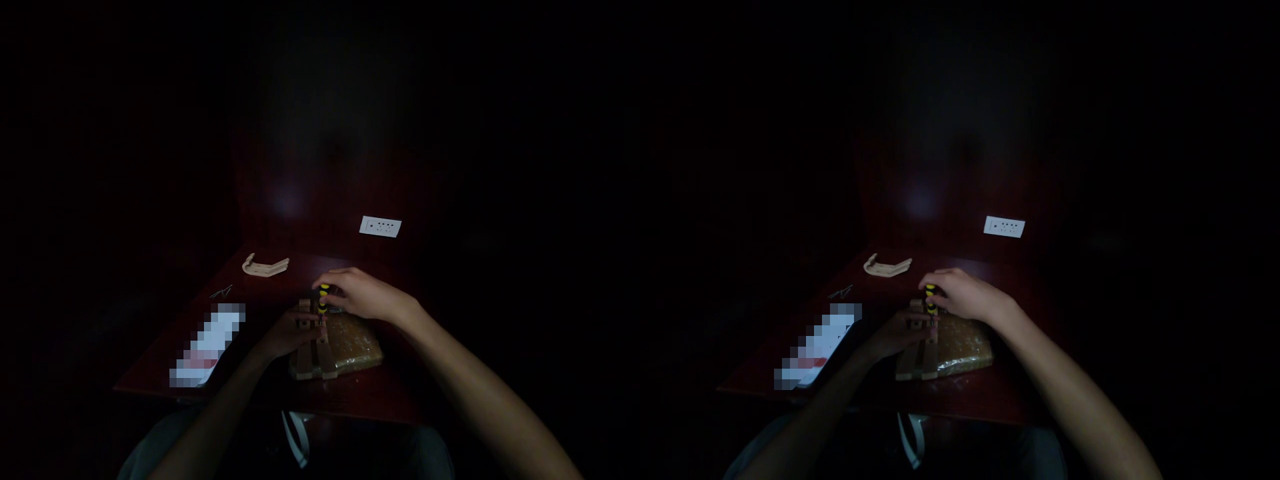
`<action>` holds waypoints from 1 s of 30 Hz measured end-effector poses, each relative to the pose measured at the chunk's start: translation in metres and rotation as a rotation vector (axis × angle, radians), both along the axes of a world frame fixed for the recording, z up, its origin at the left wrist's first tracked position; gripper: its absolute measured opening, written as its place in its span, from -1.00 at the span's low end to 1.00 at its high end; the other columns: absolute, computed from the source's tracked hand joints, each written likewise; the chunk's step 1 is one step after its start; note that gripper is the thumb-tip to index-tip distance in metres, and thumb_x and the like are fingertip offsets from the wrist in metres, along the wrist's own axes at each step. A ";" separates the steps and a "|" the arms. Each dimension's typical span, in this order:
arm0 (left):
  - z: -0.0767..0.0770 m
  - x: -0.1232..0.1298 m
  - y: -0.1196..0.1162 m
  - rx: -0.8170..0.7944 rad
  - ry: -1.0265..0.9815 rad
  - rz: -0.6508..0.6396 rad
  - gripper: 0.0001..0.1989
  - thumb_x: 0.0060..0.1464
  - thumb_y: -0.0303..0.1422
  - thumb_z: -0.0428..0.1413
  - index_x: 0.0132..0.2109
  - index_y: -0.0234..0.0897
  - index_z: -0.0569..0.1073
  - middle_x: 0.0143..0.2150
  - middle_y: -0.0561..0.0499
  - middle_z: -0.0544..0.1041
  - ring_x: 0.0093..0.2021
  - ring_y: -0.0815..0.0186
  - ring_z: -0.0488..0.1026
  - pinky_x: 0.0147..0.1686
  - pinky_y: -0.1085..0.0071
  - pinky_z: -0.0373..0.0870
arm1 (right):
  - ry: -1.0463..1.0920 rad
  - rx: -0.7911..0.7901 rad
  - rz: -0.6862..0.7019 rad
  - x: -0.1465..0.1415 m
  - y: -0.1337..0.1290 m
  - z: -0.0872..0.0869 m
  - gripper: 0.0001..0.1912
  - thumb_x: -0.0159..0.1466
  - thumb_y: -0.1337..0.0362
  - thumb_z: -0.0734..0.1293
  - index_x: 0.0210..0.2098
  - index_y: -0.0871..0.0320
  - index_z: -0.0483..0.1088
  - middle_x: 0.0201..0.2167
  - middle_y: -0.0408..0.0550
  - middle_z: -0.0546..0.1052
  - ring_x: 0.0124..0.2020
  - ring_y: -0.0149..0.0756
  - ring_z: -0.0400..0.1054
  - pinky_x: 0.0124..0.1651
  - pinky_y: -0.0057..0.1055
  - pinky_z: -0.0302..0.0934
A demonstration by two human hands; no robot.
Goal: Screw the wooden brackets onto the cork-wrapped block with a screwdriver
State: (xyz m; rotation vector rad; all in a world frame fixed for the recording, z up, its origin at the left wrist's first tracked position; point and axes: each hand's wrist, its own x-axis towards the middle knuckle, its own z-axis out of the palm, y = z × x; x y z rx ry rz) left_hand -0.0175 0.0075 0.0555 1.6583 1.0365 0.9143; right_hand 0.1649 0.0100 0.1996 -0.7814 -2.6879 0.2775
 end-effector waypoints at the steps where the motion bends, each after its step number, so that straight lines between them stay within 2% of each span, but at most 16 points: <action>1: -0.001 0.000 0.001 0.003 -0.001 0.005 -0.60 -0.11 -0.16 0.24 -0.12 -0.27 0.57 0.02 -0.10 0.52 0.05 0.10 0.41 0.08 0.24 0.27 | -0.081 -0.016 0.000 -0.003 0.002 0.004 -0.80 0.26 0.35 0.27 -0.12 0.15 0.41 -0.25 -0.05 0.51 -0.25 -0.35 0.38 -0.19 -0.44 0.20; 5: -0.003 0.000 0.001 0.002 0.011 0.004 -0.61 -0.10 -0.16 0.23 -0.12 -0.25 0.57 0.03 -0.09 0.52 0.06 0.10 0.40 0.08 0.24 0.27 | -0.366 -0.054 -0.052 -0.019 0.009 0.015 -0.85 0.21 0.31 0.31 -0.22 0.16 0.47 -0.39 -0.06 0.52 -0.40 -0.35 0.37 -0.40 -0.47 0.15; 10: 0.001 0.000 -0.001 0.016 0.015 0.007 -0.65 -0.11 -0.18 0.24 -0.16 -0.24 0.59 0.00 -0.08 0.53 0.07 0.10 0.39 0.09 0.22 0.25 | -0.541 -0.030 -0.128 -0.040 0.013 0.024 -0.83 0.15 0.28 0.36 -0.26 0.17 0.52 -0.38 -0.01 0.53 -0.43 -0.32 0.37 -0.43 -0.44 0.13; 15: 0.001 0.000 -0.001 0.009 -0.020 0.002 -0.63 -0.12 -0.19 0.25 -0.15 -0.27 0.59 0.01 -0.11 0.52 0.10 0.08 0.36 0.12 0.21 0.22 | -0.647 -0.043 -0.185 -0.051 0.011 0.027 -0.77 0.16 0.21 0.35 -0.26 0.21 0.53 -0.41 0.02 0.55 -0.46 -0.31 0.38 -0.45 -0.42 0.15; 18: 0.001 0.001 0.000 0.022 -0.015 -0.003 -0.64 -0.11 -0.20 0.24 -0.14 -0.27 0.58 0.03 -0.11 0.51 0.09 0.09 0.37 0.11 0.22 0.23 | -0.687 -0.063 -0.224 -0.051 0.011 0.027 -0.72 0.15 0.18 0.35 -0.22 0.23 0.51 -0.35 0.07 0.55 -0.42 -0.28 0.40 -0.47 -0.43 0.15; 22: 0.000 0.001 0.001 0.015 -0.003 -0.025 -0.64 -0.09 -0.20 0.23 -0.13 -0.26 0.58 0.01 -0.11 0.53 0.05 0.11 0.41 0.08 0.23 0.27 | -0.706 -0.091 -0.188 -0.049 0.010 0.026 -0.65 0.05 0.31 0.40 -0.15 0.20 0.47 -0.26 0.03 0.55 -0.36 -0.28 0.41 -0.47 -0.48 0.16; 25: -0.001 0.001 0.001 0.033 -0.004 -0.016 -0.65 -0.10 -0.19 0.23 -0.15 -0.26 0.58 0.02 -0.11 0.52 0.05 0.11 0.41 0.08 0.24 0.28 | -0.720 -0.071 -0.170 -0.051 0.008 0.026 -0.67 0.05 0.36 0.39 -0.15 0.23 0.47 -0.24 0.07 0.55 -0.35 -0.26 0.42 -0.44 -0.45 0.19; 30: -0.004 0.000 0.002 0.012 -0.014 -0.011 -0.64 -0.11 -0.19 0.24 -0.14 -0.25 0.58 0.01 -0.09 0.53 0.06 0.11 0.41 0.07 0.24 0.29 | -0.739 -0.083 -0.223 -0.055 0.007 0.027 -0.73 0.08 0.30 0.38 -0.23 0.28 0.50 -0.30 0.11 0.56 -0.40 -0.23 0.42 -0.44 -0.41 0.21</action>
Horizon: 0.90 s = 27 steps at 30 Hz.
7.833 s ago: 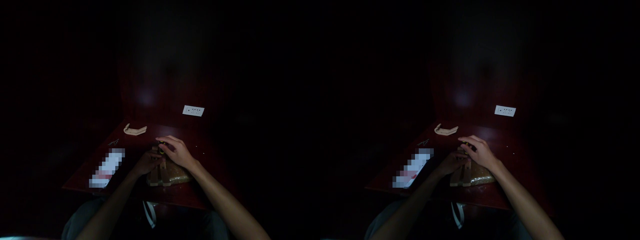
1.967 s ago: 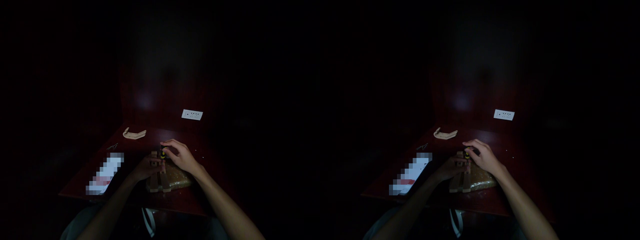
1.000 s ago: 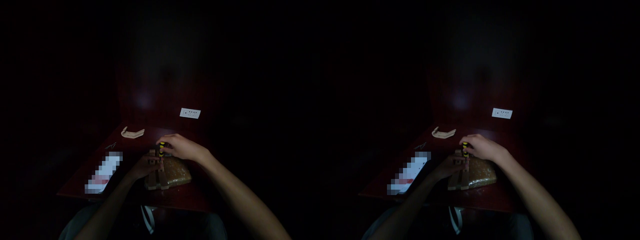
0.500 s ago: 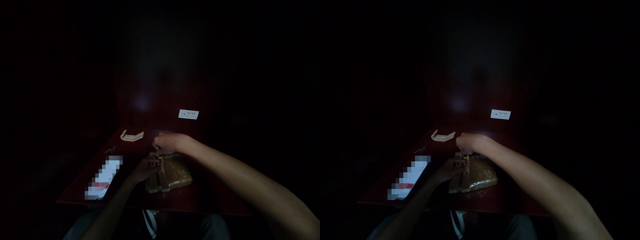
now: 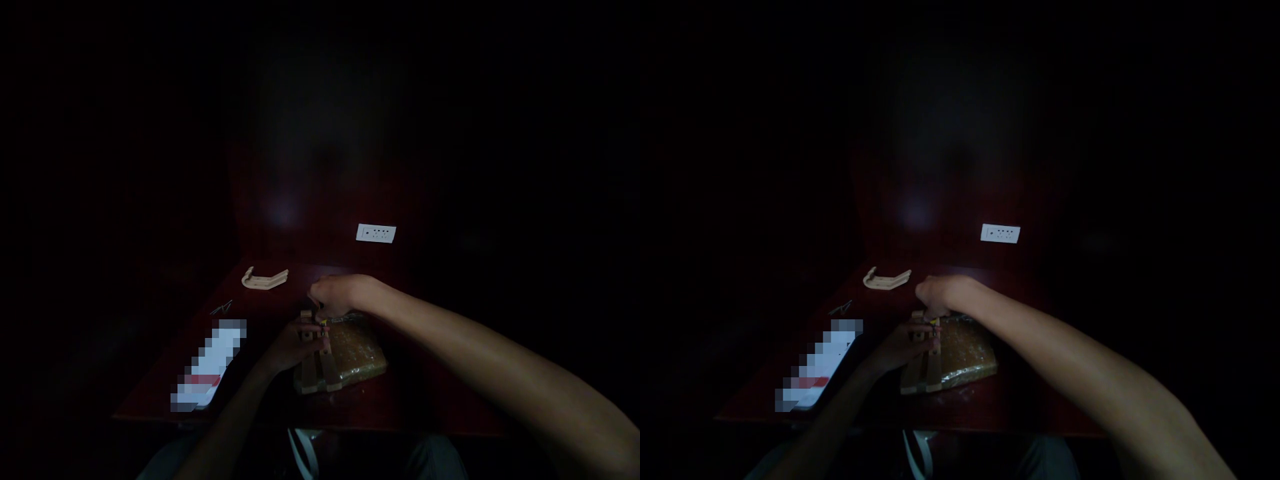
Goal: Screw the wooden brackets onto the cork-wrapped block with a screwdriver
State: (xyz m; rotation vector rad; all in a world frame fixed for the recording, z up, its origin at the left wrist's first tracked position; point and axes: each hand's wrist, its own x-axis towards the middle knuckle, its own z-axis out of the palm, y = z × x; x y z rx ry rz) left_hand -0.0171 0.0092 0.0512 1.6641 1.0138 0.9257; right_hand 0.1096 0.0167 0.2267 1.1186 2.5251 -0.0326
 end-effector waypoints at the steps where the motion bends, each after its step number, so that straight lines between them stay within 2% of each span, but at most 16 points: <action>1: 0.000 0.000 0.000 -0.007 0.000 0.005 -0.64 -0.12 -0.19 0.25 -0.15 -0.25 0.58 0.00 -0.09 0.53 0.05 0.11 0.42 0.06 0.24 0.30 | -0.003 -0.004 -0.014 0.000 0.000 0.001 -0.73 0.07 0.30 0.38 -0.23 0.28 0.50 -0.31 0.10 0.55 -0.40 -0.24 0.42 -0.45 -0.42 0.21; 5: 0.002 0.000 -0.001 -0.006 0.017 0.023 -0.62 -0.14 -0.18 0.26 -0.15 -0.28 0.58 0.00 -0.10 0.53 0.04 0.10 0.42 0.08 0.21 0.29 | 0.021 -0.070 -0.030 0.001 -0.002 0.005 -0.62 0.01 0.28 0.40 -0.15 0.25 0.45 -0.22 0.08 0.53 -0.37 -0.25 0.40 -0.50 -0.45 0.18; 7: 0.003 0.000 0.000 0.007 0.013 0.001 -0.61 -0.11 -0.17 0.24 -0.13 -0.29 0.57 0.01 -0.11 0.53 0.05 0.10 0.41 0.10 0.21 0.27 | 0.042 -0.098 -0.020 0.002 -0.001 0.005 -0.64 0.02 0.32 0.38 -0.16 0.23 0.44 -0.22 0.04 0.52 -0.38 -0.28 0.38 -0.53 -0.47 0.16; 13: 0.000 0.000 0.002 0.027 0.019 0.005 -0.61 -0.12 -0.16 0.25 -0.14 -0.27 0.58 0.03 -0.11 0.51 0.07 0.10 0.40 0.10 0.23 0.26 | 0.070 -0.095 -0.019 0.002 0.001 0.004 -0.77 -0.03 0.41 0.39 -0.32 0.18 0.44 -0.42 -0.10 0.48 -0.52 -0.39 0.31 -0.58 -0.51 0.07; 16: 0.001 0.000 0.002 0.029 0.023 0.000 -0.61 -0.12 -0.15 0.25 -0.15 -0.27 0.58 0.02 -0.11 0.52 0.07 0.10 0.39 0.12 0.23 0.23 | 0.095 -0.096 -0.044 0.001 0.000 0.006 -0.79 -0.03 0.42 0.40 -0.34 0.19 0.44 -0.47 -0.13 0.46 -0.55 -0.41 0.29 -0.57 -0.51 0.06; 22: -0.001 -0.001 0.003 0.009 0.024 -0.003 -0.59 -0.13 -0.15 0.25 -0.13 -0.29 0.58 0.00 -0.12 0.53 0.05 0.08 0.41 0.10 0.21 0.24 | 0.016 -0.141 -0.027 0.001 0.003 0.006 -0.71 0.05 0.36 0.34 -0.19 0.25 0.42 -0.29 0.00 0.49 -0.41 -0.32 0.33 -0.50 -0.46 0.09; 27: 0.002 0.000 0.001 -0.012 0.023 0.002 -0.58 -0.12 -0.16 0.25 -0.12 -0.31 0.57 -0.03 -0.14 0.55 0.02 0.07 0.43 0.08 0.19 0.27 | 0.031 -0.185 -0.022 0.009 0.009 0.003 -0.59 0.01 0.28 0.34 -0.13 0.21 0.36 -0.22 -0.01 0.45 -0.40 -0.32 0.30 -0.51 -0.46 0.09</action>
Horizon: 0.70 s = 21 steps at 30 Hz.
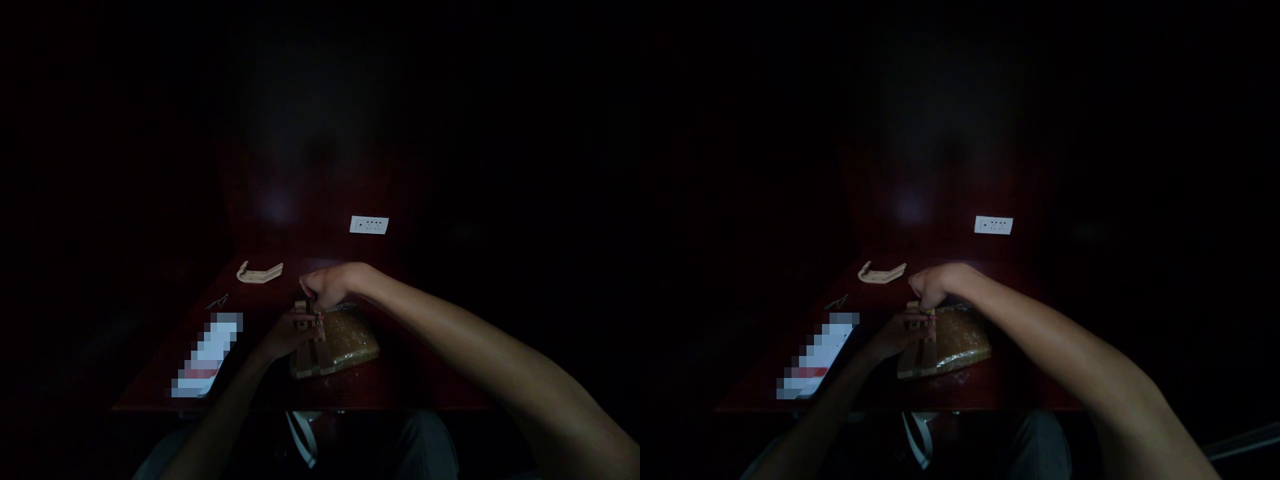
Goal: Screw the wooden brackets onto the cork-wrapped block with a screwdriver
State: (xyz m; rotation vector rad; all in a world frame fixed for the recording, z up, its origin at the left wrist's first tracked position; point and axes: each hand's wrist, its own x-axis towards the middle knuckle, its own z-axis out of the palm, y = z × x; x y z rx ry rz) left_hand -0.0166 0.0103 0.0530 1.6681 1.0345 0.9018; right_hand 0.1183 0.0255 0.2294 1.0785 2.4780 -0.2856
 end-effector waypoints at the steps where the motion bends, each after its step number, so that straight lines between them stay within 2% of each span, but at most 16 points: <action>1: 0.001 0.000 -0.001 -0.002 0.005 0.001 -0.58 -0.12 -0.17 0.25 -0.12 -0.31 0.57 -0.03 -0.14 0.55 0.01 0.07 0.44 0.08 0.18 0.27 | 0.018 -0.003 0.007 0.002 0.001 -0.001 -0.59 0.01 0.28 0.34 -0.12 0.19 0.35 -0.22 -0.02 0.44 -0.39 -0.32 0.30 -0.51 -0.46 0.08; 8: 0.002 -0.001 0.000 0.046 0.014 -0.013 -0.62 -0.10 -0.19 0.25 -0.12 -0.27 0.57 0.00 -0.11 0.53 0.04 0.09 0.42 0.09 0.20 0.26 | 0.087 0.000 0.039 0.005 -0.001 -0.004 -0.68 0.05 0.36 0.31 -0.17 0.17 0.36 -0.24 -0.05 0.43 -0.40 -0.35 0.27 -0.50 -0.46 0.08; 17: 0.001 -0.001 0.001 0.062 0.022 -0.014 -0.63 -0.11 -0.19 0.26 -0.13 -0.25 0.58 0.00 -0.09 0.53 0.04 0.09 0.41 0.08 0.22 0.27 | 0.121 0.121 0.078 0.002 -0.004 -0.004 -0.81 0.11 0.37 0.32 -0.25 0.23 0.44 -0.35 -0.01 0.48 -0.45 -0.37 0.29 -0.49 -0.47 0.07; 21: 0.001 -0.001 0.001 0.051 0.011 -0.018 -0.62 -0.10 -0.20 0.25 -0.11 -0.26 0.57 0.00 -0.11 0.53 0.04 0.09 0.42 0.07 0.21 0.28 | 0.133 0.177 0.088 0.003 -0.007 -0.008 -0.79 0.17 0.36 0.28 -0.21 0.25 0.46 -0.29 0.06 0.50 -0.41 -0.33 0.32 -0.47 -0.46 0.09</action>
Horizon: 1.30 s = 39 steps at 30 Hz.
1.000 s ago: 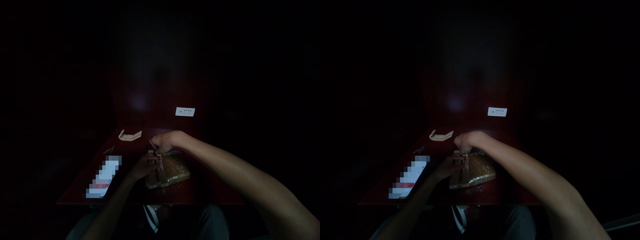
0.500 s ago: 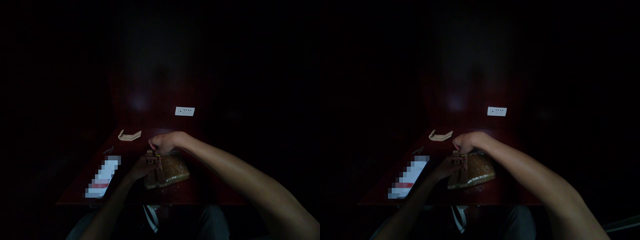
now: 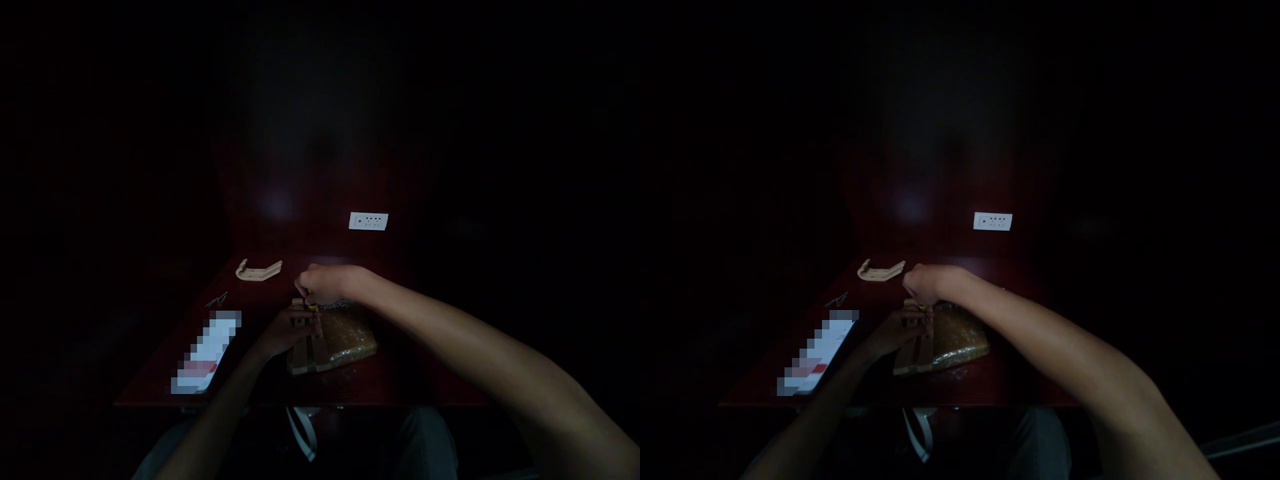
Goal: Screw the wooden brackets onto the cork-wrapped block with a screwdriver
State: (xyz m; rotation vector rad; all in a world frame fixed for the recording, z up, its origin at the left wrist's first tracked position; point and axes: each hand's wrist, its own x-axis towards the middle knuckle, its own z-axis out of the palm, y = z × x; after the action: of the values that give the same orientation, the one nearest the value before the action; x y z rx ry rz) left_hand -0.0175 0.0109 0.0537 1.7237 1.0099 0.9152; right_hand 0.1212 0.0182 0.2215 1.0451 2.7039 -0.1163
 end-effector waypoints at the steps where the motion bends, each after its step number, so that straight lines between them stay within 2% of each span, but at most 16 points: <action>1: 0.000 0.000 0.000 0.001 0.002 -0.003 -0.62 -0.10 -0.20 0.25 -0.11 -0.27 0.57 -0.01 -0.12 0.53 0.03 0.09 0.42 0.07 0.22 0.28 | -0.010 0.001 -0.003 0.000 -0.001 -0.001 -0.78 0.17 0.36 0.27 -0.20 0.25 0.46 -0.27 0.07 0.50 -0.39 -0.32 0.33 -0.45 -0.46 0.10; 9: -0.003 0.000 0.001 -0.017 0.008 0.014 -0.62 -0.10 -0.18 0.24 -0.13 -0.25 0.57 -0.02 -0.10 0.54 0.03 0.10 0.43 0.07 0.20 0.28 | -0.063 -0.014 -0.027 0.001 -0.005 0.002 -0.67 0.13 0.36 0.30 -0.09 0.26 0.45 -0.19 0.14 0.50 -0.33 -0.25 0.39 -0.43 -0.42 0.16; 14: 0.000 0.001 -0.002 -0.047 0.022 0.051 -0.63 -0.12 -0.17 0.25 -0.16 -0.28 0.58 -0.02 -0.12 0.54 0.02 0.08 0.44 0.08 0.21 0.27 | -0.098 0.068 -0.056 0.004 -0.006 -0.001 -0.70 0.19 0.23 0.28 -0.17 0.28 0.48 -0.22 0.18 0.51 -0.33 -0.18 0.40 -0.42 -0.38 0.18; 17: 0.003 0.002 -0.002 -0.063 0.007 0.046 -0.61 -0.14 -0.18 0.26 -0.16 -0.29 0.58 0.00 -0.12 0.53 0.05 0.08 0.42 0.09 0.21 0.27 | -0.107 0.054 -0.059 0.002 -0.004 -0.002 -0.70 0.17 0.24 0.29 -0.16 0.29 0.45 -0.23 0.16 0.50 -0.30 -0.18 0.40 -0.40 -0.38 0.19; 21: 0.000 0.001 -0.001 -0.057 -0.036 0.019 -0.63 -0.13 -0.21 0.25 -0.15 -0.30 0.57 -0.04 -0.12 0.55 0.03 0.09 0.43 0.08 0.22 0.29 | -0.015 -0.014 -0.008 -0.008 -0.007 0.001 -0.61 0.10 0.28 0.33 -0.09 0.30 0.35 -0.12 0.17 0.44 -0.23 -0.20 0.36 -0.36 -0.41 0.22; 26: 0.001 -0.001 -0.001 -0.034 -0.064 -0.020 -0.68 -0.08 -0.22 0.22 -0.17 -0.30 0.57 -0.08 -0.09 0.57 -0.03 0.12 0.46 0.01 0.25 0.34 | 0.031 -0.047 0.074 -0.018 -0.010 -0.002 -0.73 0.13 0.32 0.31 -0.17 0.27 0.33 -0.24 0.12 0.47 -0.31 -0.24 0.34 -0.39 -0.41 0.18; 31: 0.005 -0.001 -0.004 -0.070 -0.010 0.032 -0.69 -0.12 -0.20 0.24 -0.23 -0.30 0.58 -0.20 -0.07 0.61 -0.14 0.11 0.50 -0.11 0.27 0.38 | 0.117 -0.066 0.083 -0.009 -0.009 -0.012 -0.70 0.19 0.36 0.24 -0.07 0.23 0.25 -0.33 0.05 0.48 -0.47 -0.35 0.30 -0.51 -0.46 0.07; 33: 0.005 -0.001 -0.005 -0.053 -0.021 0.023 -0.71 -0.11 -0.21 0.24 -0.25 -0.29 0.58 -0.22 -0.06 0.61 -0.13 0.11 0.49 -0.08 0.27 0.37 | 0.157 -0.082 0.085 -0.003 -0.007 -0.016 -0.71 0.21 0.31 0.24 -0.07 0.23 0.23 -0.36 0.03 0.48 -0.50 -0.38 0.28 -0.53 -0.47 0.05; 36: 0.007 0.000 -0.005 -0.028 -0.034 -0.003 -0.75 -0.10 -0.22 0.23 -0.28 -0.28 0.60 -0.19 -0.06 0.60 -0.09 0.12 0.47 -0.02 0.26 0.33 | 0.208 -0.111 0.088 0.003 -0.004 -0.020 -0.73 0.21 0.28 0.24 -0.10 0.23 0.24 -0.36 0.01 0.48 -0.49 -0.38 0.28 -0.53 -0.47 0.04; 39: 0.009 0.000 -0.007 -0.026 -0.030 0.002 -0.73 -0.09 -0.23 0.23 -0.23 -0.29 0.60 -0.13 -0.09 0.58 -0.04 0.11 0.45 0.01 0.24 0.30 | 0.241 -0.104 0.085 0.006 -0.003 -0.022 -0.75 0.21 0.35 0.22 -0.10 0.22 0.24 -0.34 0.01 0.48 -0.44 -0.38 0.29 -0.48 -0.47 0.05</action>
State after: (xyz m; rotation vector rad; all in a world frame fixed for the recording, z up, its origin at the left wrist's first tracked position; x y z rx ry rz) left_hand -0.0178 0.0041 0.0631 1.6828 1.0004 0.9224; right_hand 0.1276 0.0152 0.1996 0.9382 2.9142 -0.3866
